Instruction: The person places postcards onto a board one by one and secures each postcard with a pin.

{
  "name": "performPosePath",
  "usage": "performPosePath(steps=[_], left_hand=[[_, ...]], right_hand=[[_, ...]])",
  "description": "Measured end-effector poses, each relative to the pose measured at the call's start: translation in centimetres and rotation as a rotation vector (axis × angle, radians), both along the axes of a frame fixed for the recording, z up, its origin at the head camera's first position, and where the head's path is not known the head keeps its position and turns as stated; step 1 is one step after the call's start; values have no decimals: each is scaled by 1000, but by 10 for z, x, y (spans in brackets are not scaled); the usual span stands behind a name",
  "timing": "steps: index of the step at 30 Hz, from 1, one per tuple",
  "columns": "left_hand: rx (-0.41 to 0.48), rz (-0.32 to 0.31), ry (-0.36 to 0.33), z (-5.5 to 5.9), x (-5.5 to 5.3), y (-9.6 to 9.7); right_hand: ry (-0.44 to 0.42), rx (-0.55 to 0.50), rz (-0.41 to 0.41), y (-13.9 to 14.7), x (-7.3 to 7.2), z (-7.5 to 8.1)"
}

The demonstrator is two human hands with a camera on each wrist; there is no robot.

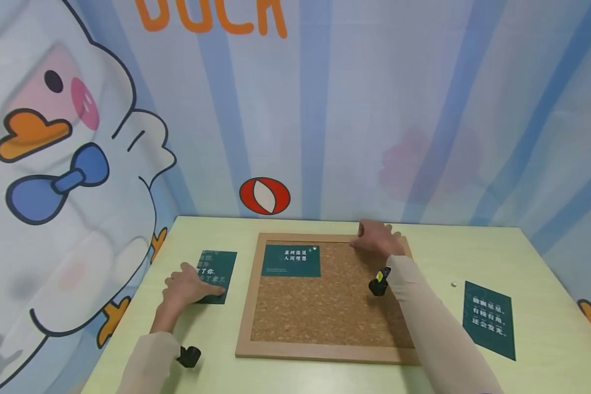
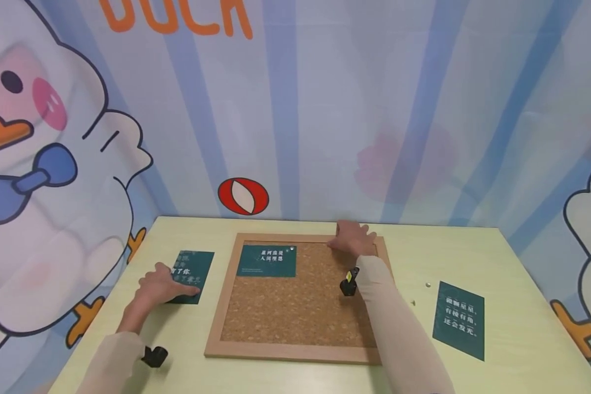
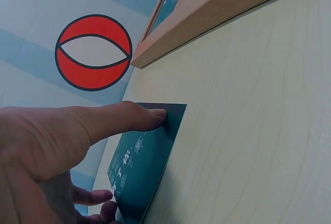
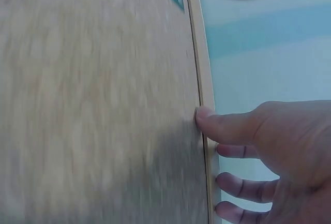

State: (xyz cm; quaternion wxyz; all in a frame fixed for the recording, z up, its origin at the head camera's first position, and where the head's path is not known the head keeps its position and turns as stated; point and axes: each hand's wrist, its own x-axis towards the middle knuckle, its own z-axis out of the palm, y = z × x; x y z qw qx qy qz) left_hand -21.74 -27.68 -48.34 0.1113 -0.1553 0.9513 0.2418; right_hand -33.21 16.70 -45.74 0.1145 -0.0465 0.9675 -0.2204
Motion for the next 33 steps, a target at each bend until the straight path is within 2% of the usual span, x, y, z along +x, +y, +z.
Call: performPosePath(steps=[8,16,21,27,33], left_hand=[[-5,3,7,0,-2,-3],[18,10,4,-1,0,-4],[12,6,6,-2,1,-3],[17,4,5,-3,0,-1],[20,3,-6,-3,0,-1]], right_hand=[[-4,-27,-36,48,6,0],[88,-116,-16,79,17,-8],[-3,-220,-40,96,26,-12],[-131,-338,-124,113,39,-12],[-200,-401,-157,121,51,-10]])
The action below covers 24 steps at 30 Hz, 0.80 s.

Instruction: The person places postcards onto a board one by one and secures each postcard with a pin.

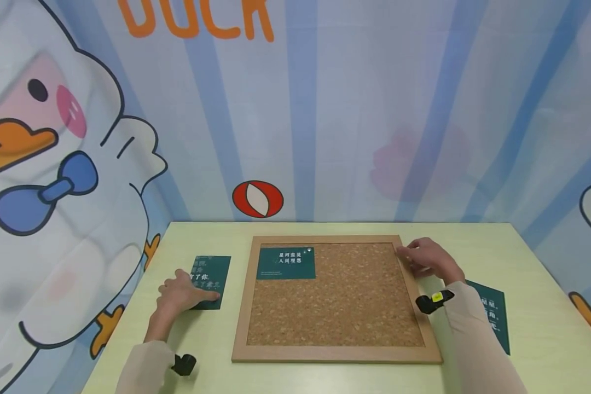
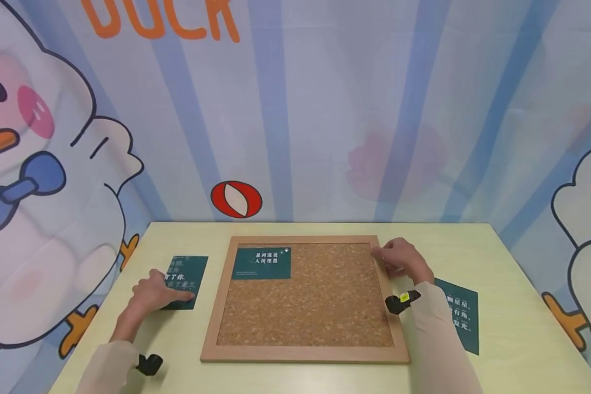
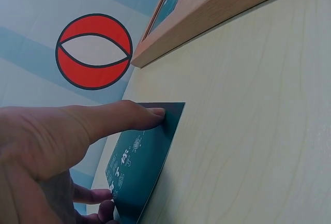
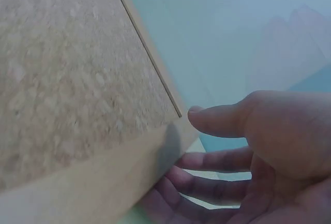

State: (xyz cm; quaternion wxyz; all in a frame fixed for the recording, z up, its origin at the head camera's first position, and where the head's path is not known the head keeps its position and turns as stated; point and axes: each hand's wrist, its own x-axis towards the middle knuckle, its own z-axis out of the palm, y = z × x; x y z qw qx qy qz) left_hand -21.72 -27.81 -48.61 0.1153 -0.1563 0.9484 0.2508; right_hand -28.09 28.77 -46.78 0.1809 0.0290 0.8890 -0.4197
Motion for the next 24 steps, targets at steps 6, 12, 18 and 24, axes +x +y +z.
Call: performPosePath(steps=[6,12,18,24], left_hand=[[6,1,-6,2,0,0],[9,0,-3,1,1,0],[63,5,45,0,0,-1],[174,11,109,-1,-1,-3]], right_hand=[[-17,-57,10,5,10,1],[-28,-90,-31,10,12,-7],[-25,-61,-46,9,10,-10],[-27,-50,-51,9,7,-9]])
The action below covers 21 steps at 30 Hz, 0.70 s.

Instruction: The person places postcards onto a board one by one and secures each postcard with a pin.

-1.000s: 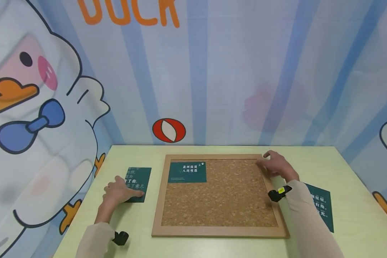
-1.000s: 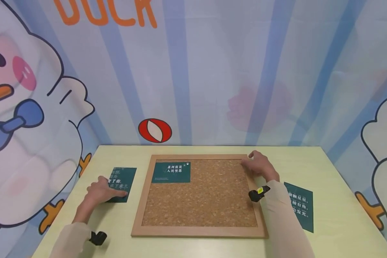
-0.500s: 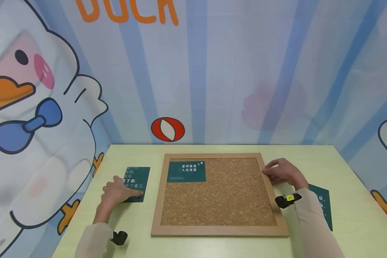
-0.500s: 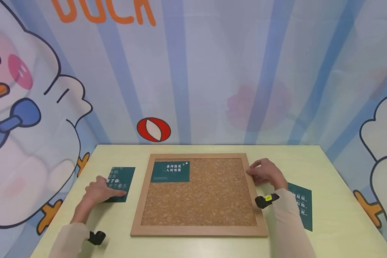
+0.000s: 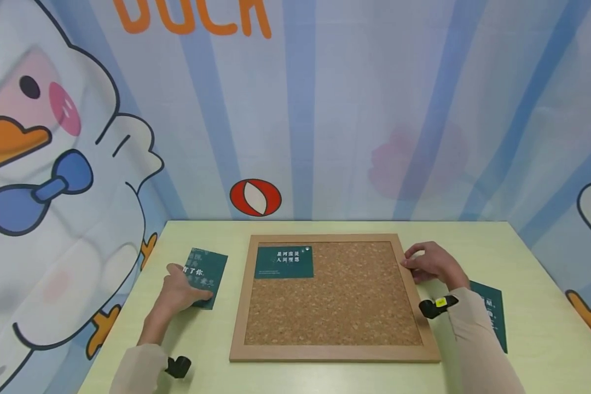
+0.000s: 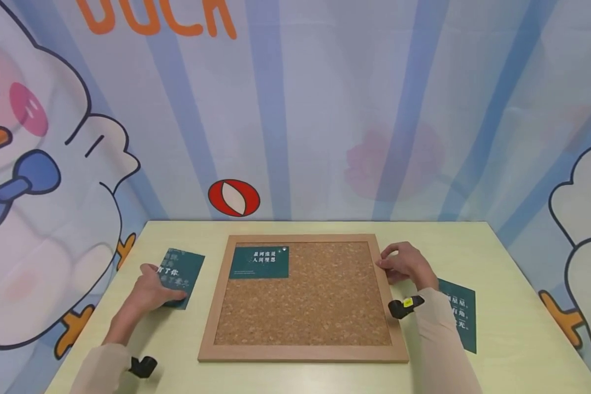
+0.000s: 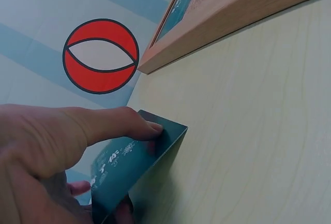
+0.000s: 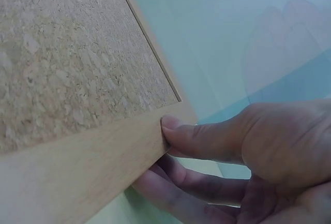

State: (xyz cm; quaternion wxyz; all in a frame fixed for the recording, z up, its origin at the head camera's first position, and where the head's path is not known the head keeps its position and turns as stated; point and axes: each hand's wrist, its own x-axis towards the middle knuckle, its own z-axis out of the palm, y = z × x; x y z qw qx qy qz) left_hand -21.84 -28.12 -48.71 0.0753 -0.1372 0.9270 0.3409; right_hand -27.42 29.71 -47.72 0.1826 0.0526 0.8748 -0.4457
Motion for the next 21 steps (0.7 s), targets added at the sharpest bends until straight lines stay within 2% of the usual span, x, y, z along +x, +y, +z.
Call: performPosePath(steps=[5,11,16,21], left_hand=[[71,-11,45,1,-2,-2],[143,11,74,10,-9,3],[194,43,83,20,-15,16],[250,57,108,27,-23,37]], right_hand=[[-12,11,-11,-1,0,-1],[-11,20,-15,1,-1,0],[-10,12,-20,1,-2,-2],[-11,22,-26,-1,-1,-4]])
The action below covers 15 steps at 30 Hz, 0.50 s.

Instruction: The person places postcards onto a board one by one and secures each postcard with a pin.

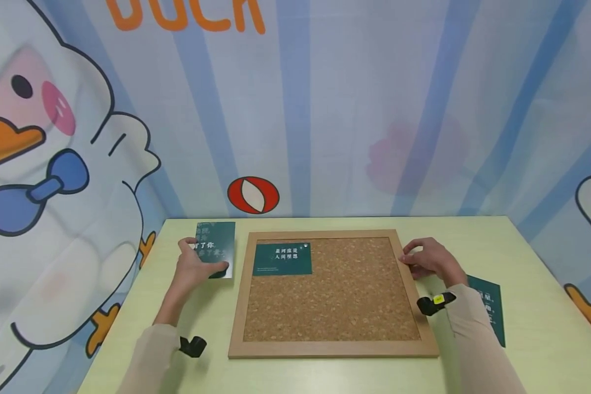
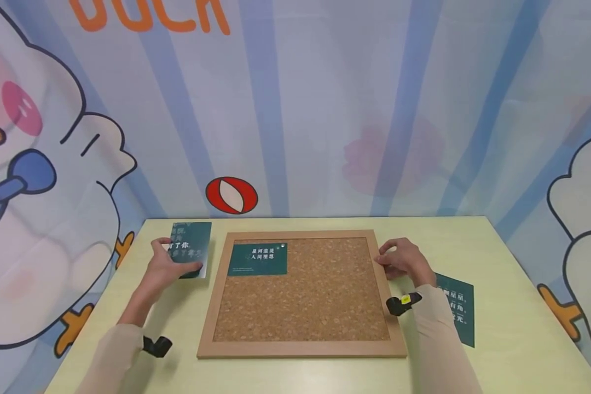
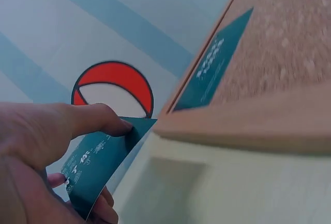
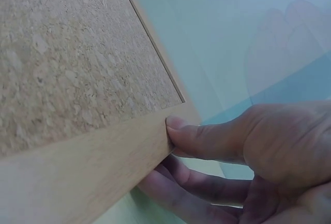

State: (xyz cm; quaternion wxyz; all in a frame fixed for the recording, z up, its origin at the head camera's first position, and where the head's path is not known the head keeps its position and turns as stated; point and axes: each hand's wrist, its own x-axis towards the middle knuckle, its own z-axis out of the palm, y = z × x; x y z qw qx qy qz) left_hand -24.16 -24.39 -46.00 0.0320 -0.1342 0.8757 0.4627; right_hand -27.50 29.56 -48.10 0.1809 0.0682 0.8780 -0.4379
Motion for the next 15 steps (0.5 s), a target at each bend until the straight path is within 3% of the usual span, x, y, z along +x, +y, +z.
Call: performPosePath(steps=[8,15], left_hand=[[84,-14,36,7,-14,44],[100,-51,70,8,-25,88]], right_hand=[[10,-2,-4,0,2,0],[7,13,-9,0,1,0]])
